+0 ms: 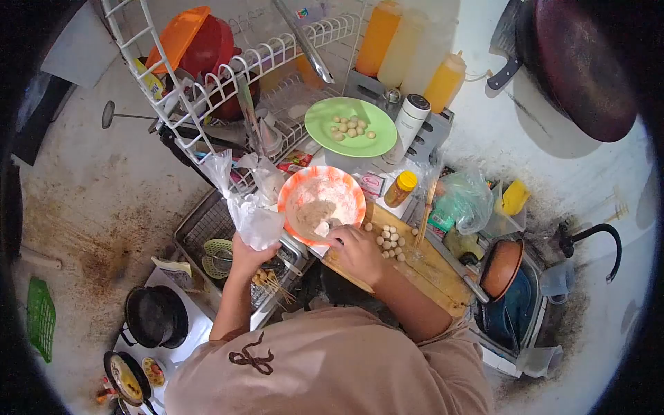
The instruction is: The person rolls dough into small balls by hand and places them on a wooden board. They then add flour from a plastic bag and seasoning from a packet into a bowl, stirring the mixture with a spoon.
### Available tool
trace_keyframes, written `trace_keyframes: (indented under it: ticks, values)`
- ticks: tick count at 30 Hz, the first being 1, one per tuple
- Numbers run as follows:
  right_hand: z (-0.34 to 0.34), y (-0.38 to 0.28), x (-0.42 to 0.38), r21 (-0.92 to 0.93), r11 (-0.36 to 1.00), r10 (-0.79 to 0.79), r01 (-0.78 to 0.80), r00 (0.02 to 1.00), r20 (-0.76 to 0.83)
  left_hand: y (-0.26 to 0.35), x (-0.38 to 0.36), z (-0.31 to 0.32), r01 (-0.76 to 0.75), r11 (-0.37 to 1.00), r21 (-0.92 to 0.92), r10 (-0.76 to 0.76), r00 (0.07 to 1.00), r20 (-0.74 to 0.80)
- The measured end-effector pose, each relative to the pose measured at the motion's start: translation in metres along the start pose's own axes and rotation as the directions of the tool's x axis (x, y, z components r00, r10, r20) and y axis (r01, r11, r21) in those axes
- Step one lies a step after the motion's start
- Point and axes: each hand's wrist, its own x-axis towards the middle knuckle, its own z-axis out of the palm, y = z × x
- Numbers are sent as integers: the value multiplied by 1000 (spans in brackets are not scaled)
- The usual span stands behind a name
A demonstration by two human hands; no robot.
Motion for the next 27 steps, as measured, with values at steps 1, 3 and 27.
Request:
trace_keyframes:
  ticks: [1, 3, 27]
  values:
    - [0, 2, 2, 6, 1000, -23, 24, 999, -44, 2, 0, 1, 1, 1000, -8, -1, 1000, 0]
    - [-1, 8, 5, 20, 1000, -12, 13, 998, -56, 3, -2, 3, -1, 1000, -14, 1, 1000, -9]
    - [-119, -26, 46, 719, 651, -213, 244, 968, -136, 82, 15, 32, -177, 885, 431, 106, 977, 184]
